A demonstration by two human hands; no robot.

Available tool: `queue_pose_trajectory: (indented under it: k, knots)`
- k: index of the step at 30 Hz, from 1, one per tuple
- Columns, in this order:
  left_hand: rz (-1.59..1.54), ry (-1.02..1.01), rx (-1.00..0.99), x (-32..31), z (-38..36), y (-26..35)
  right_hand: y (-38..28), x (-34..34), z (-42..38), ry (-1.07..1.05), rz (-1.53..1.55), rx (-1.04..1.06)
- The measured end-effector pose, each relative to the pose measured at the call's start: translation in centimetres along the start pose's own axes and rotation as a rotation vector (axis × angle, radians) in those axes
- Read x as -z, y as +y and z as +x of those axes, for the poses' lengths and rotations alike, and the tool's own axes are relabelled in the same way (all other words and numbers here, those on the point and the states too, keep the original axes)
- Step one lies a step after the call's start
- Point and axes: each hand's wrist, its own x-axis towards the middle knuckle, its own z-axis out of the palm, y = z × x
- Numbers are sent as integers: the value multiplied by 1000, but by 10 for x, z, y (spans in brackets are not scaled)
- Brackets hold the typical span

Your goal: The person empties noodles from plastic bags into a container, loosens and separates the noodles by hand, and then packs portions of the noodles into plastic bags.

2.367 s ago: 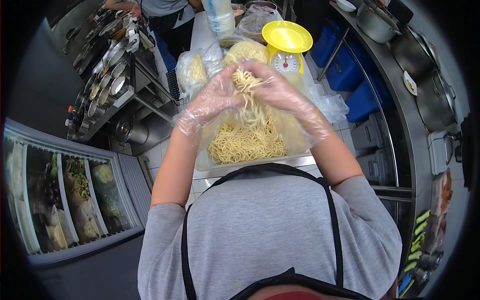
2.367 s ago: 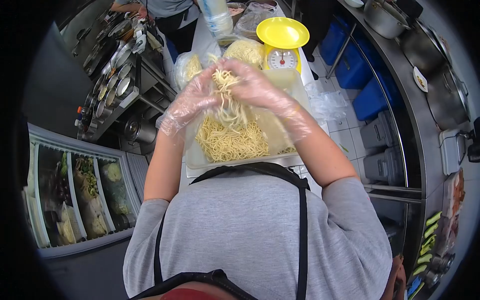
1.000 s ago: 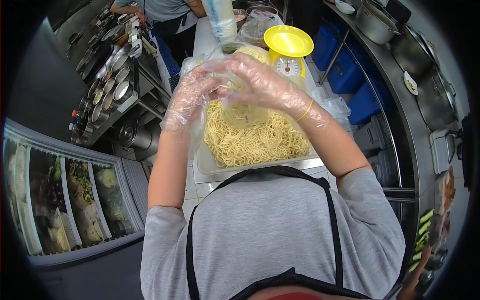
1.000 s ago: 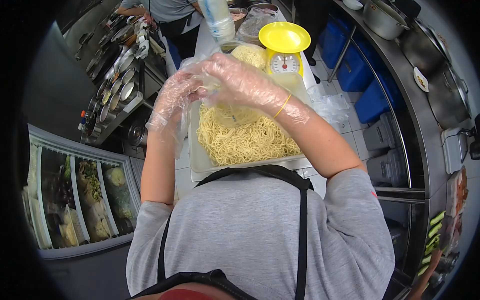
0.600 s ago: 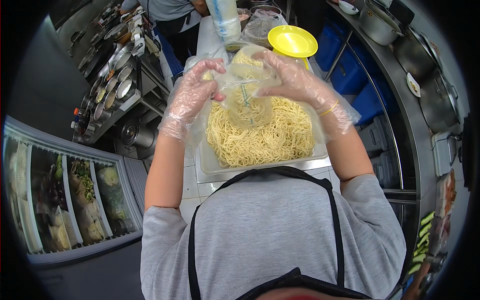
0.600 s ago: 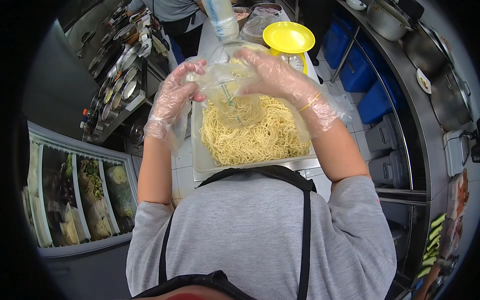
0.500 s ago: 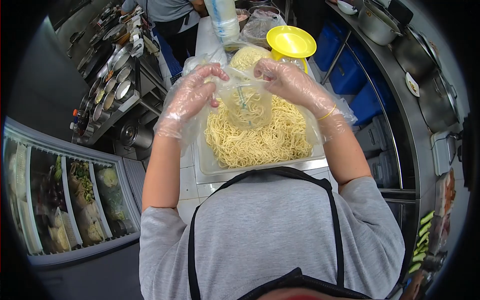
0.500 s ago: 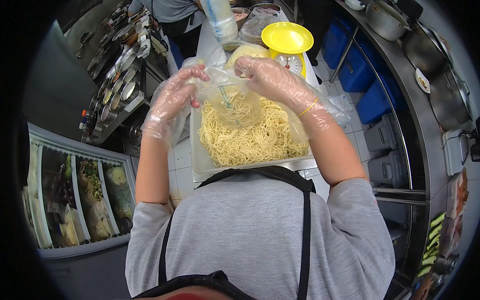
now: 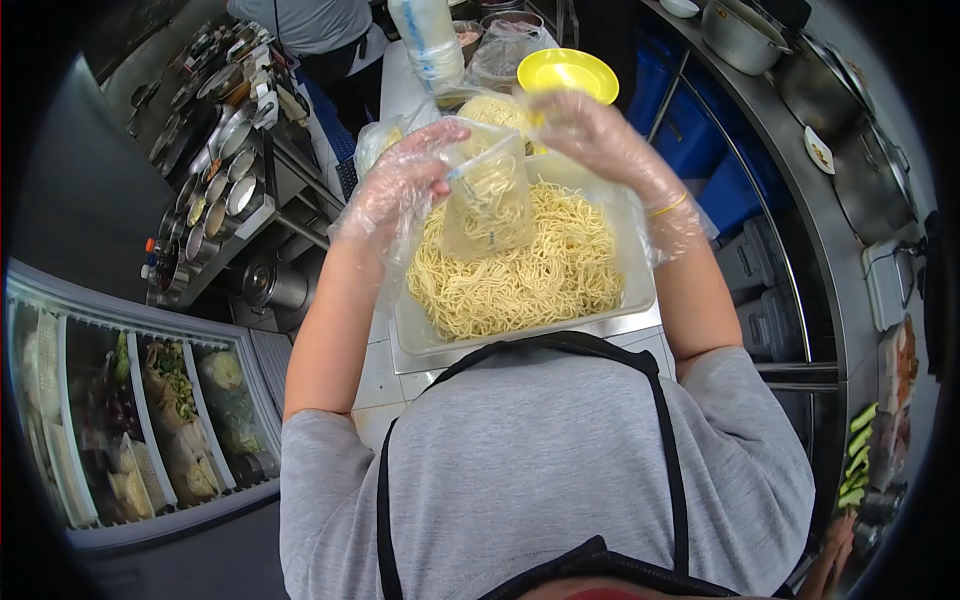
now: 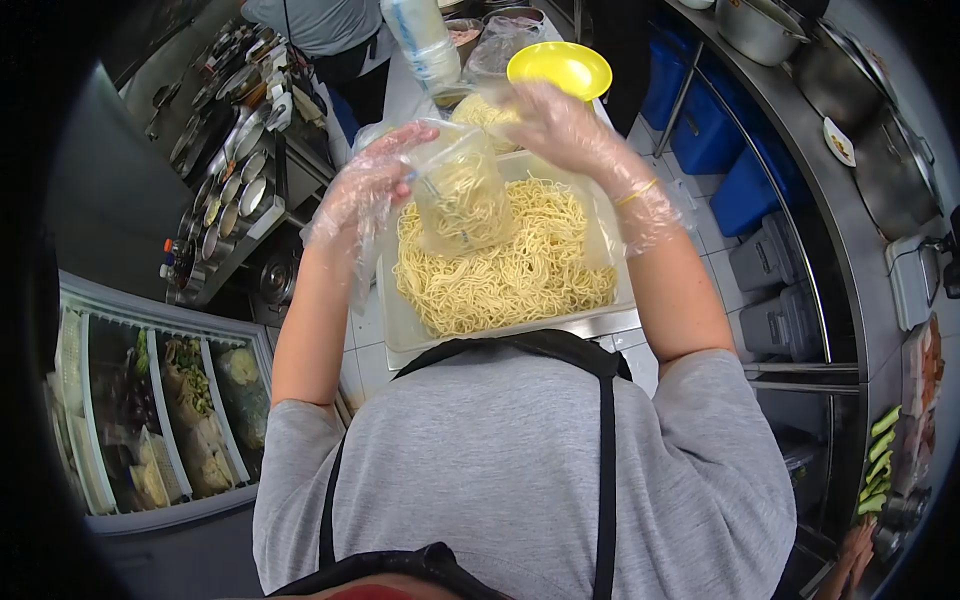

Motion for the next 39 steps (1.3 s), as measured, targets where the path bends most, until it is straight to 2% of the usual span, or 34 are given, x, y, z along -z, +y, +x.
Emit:
queue_pose_trajectory:
  k: [1, 3, 4, 7, 9, 10, 11, 13, 14, 16, 17, 19, 20, 21, 23, 27, 30, 34, 36, 37, 39]
  knots:
    - [-131, 21, 0, -3, 3, 2, 34, -8, -15, -243, -325, -76]
    - [-131, -3, -34, -12, 16, 14, 63, -24, -46, -568, -502, -200]
    - [-136, -19, -65, -16, 24, 23, 57, -34, -73, -646, -352, -243]
    - [-18, -82, -91, -33, 51, 51, 48, -53, -97, -590, -363, -201]
    - [-97, -166, -292, -43, 89, 56, 47, -55, -100, -638, -358, -295]
    - [-76, -47, -268, -51, 112, 64, 49, -54, -103, -629, -355, -307]
    - [-75, -57, -265, -49, 145, 63, 53, -52, -105, -616, -314, -304]
    - [-447, -296, -376, -37, 213, 46, 55, -49, -106, -597, -276, -301]
    - [-447, -305, -369, -39, 238, 38, 54, -49, -110, -536, -281, -281]
    - [-229, -116, -486, -56, 260, 29, 53, -52, -116, -468, -285, -269]
    - [-228, -124, -482, -61, 267, 21, 55, -54, -118, -431, -290, -256]
    - [14, 117, -467, -82, 257, 12, 60, -58, -122, -387, -294, -247]
    - [111, -3, -319, -49, 297, -5, 63, -60, -124, -344, -318, -207]
    - [113, -11, -316, -56, 296, -8, 65, -60, -126, -301, -342, -167]
    - [324, 130, -411, -74, 275, -9, 64, -56, -125, -286, -353, -161]
    - [313, 9, -332, -79, 252, 0, 75, -59, -121, -209, -317, -81]
    - [340, 3, -341, -78, 252, -3, 66, -55, -116, -267, -275, -155]
    - [264, 54, -397, -76, 251, -10, 64, -55, -117, -234, -263, -151]
    - [348, -43, -262, -67, 259, -8, 62, -54, -117, -196, -218, -169]
    - [349, -41, -258, -67, 263, -7, 59, -52, -115, -198, -214, -169]
    - [-1, -120, -210, -71, 270, 6, 50, -37, -107, -235, -270, -124]
